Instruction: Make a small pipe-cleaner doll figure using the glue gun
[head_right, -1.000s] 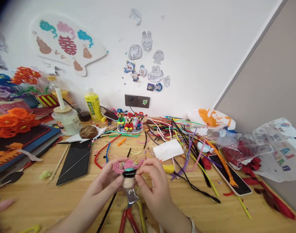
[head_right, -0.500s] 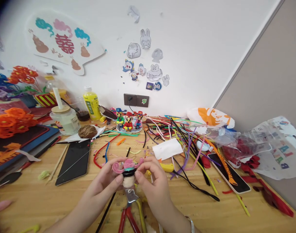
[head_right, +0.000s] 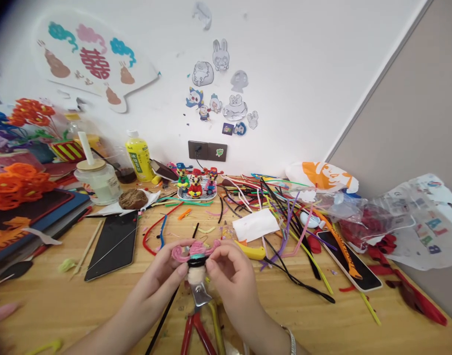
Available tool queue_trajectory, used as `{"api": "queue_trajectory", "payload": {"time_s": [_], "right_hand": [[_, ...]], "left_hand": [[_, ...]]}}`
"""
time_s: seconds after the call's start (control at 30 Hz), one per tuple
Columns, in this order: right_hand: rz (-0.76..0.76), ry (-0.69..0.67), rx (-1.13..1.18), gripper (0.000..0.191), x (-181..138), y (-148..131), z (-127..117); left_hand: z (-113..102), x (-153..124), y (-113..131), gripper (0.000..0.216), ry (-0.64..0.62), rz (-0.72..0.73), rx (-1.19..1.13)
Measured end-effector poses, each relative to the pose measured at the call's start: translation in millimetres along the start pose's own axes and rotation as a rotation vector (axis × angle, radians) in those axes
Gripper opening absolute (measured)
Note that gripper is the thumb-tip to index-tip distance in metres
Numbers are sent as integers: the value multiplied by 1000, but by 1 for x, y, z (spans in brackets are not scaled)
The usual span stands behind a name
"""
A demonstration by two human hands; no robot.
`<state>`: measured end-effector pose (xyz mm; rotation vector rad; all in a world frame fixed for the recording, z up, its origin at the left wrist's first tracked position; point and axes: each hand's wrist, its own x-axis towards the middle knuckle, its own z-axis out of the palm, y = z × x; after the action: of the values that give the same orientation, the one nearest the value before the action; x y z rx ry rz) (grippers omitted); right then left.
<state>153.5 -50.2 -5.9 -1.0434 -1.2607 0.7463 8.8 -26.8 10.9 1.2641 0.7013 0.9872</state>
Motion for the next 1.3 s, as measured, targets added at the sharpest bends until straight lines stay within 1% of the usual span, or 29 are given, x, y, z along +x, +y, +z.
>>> {"api": "queue_trajectory", "payload": {"time_s": [0.13,0.3,0.5,0.6,0.7,0.83,0.9,0.97,1.13,1.3], "right_hand": [[-13,-5,13,4,-1,2,2],[-7,12,67,5,0,3,3],[71,-18,143,5,2,2,3],[70,-25,100,4,1,2,2],[-29,-21,-72,3,0,0,-1],[-241,-29,-374,5,0,-5,-6],[-287,-48,-427,5,1,-6,-7],[-282,-67,-419,4,1,-7,-7],[-193,-95,-313,5,0,-7,-5],[-141,-78,-240,6,-4,-7,-2]], "left_hand": [[1,0,0,25,7,24,5],[1,1,-2,26,45,36,5],[0,3,-3,25,59,55,35],[1,2,-3,25,78,60,50],[1,1,-4,25,84,55,42],[1,1,-4,26,93,56,25],[0,1,-5,26,95,62,30],[0,1,-5,26,100,71,44],[-1,0,-6,24,88,98,65],[-1,-1,-6,23,90,102,80]]}}
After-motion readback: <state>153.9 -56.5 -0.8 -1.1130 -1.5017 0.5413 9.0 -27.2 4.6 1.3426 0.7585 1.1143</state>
